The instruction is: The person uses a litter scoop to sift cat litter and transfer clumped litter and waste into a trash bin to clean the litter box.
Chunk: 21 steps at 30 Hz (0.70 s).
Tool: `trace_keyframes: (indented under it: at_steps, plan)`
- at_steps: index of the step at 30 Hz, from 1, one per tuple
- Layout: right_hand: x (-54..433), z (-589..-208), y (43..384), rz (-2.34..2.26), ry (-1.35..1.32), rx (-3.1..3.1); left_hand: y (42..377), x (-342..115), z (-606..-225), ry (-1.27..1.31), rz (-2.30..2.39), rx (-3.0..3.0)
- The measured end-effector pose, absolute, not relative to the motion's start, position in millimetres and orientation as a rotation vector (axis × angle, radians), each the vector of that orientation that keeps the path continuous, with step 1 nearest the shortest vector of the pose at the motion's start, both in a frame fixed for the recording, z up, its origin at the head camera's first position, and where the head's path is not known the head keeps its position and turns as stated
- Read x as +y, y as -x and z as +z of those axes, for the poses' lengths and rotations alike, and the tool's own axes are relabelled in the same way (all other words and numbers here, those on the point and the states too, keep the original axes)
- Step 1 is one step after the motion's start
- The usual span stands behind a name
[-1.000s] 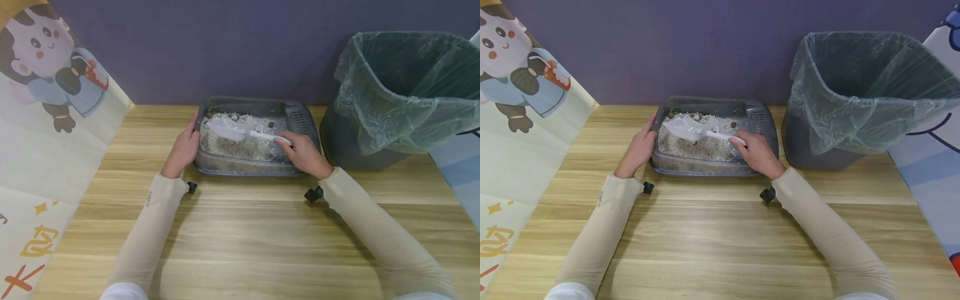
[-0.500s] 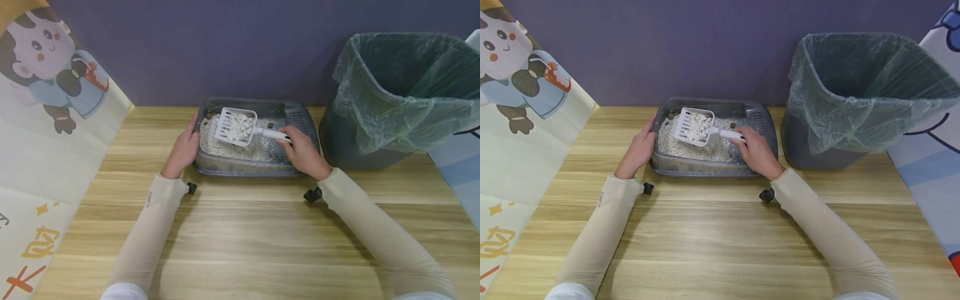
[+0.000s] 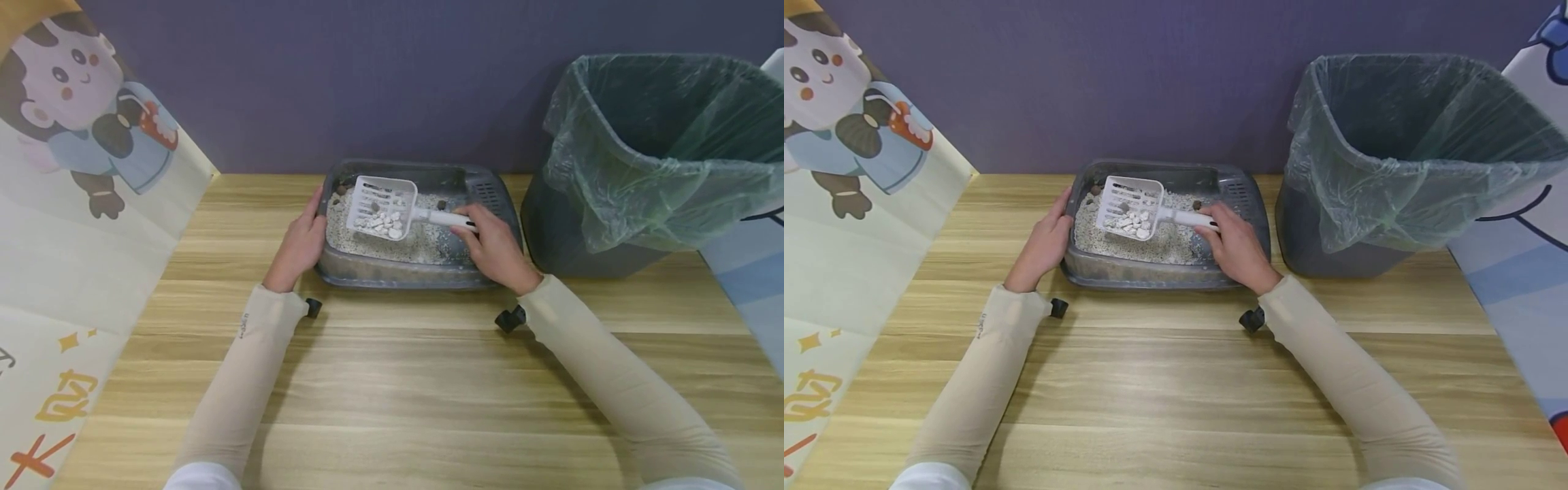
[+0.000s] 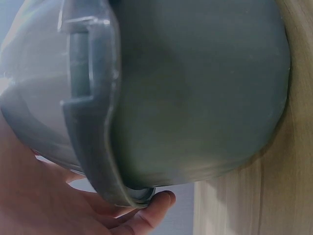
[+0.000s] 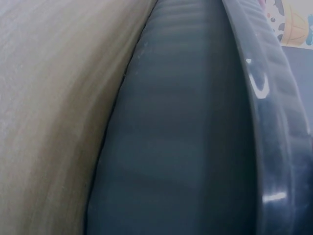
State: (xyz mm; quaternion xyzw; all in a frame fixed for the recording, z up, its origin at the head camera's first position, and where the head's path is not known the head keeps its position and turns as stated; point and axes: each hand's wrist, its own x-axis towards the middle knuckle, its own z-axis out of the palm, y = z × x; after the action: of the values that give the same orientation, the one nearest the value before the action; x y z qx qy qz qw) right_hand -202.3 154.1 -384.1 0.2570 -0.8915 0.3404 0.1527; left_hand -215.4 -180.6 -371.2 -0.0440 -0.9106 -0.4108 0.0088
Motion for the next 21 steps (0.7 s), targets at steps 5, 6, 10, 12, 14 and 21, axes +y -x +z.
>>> trace_keyframes:
  at_steps: [5,6,10,12,14,21]
  plan:
    - [154.6,-382.2,200.2,1.015,-0.708,-2.623,214.7,-180.6,-371.2,0.13,-1.285,-2.843]
    - [154.7,-381.7,199.8,1.022,-0.707,-2.629,214.6,-180.7,-371.4,0.129,-1.284,-2.843]
    - [155.5,-381.0,199.6,1.048,-0.709,-2.648,214.6,-181.0,-371.8,0.131,-1.286,-2.841]
    - [155.8,-381.3,200.2,1.054,-0.707,-2.658,214.6,-181.1,-372.1,0.125,-1.3,-2.842]
    - [155.8,-381.3,200.5,1.054,-0.708,-2.667,214.7,-181.2,-372.4,0.121,-1.303,-2.84]
    - [156.6,-382.6,201.1,1.068,-0.725,-2.648,214.9,-181.1,-372.2,0.122,-1.296,-2.845]
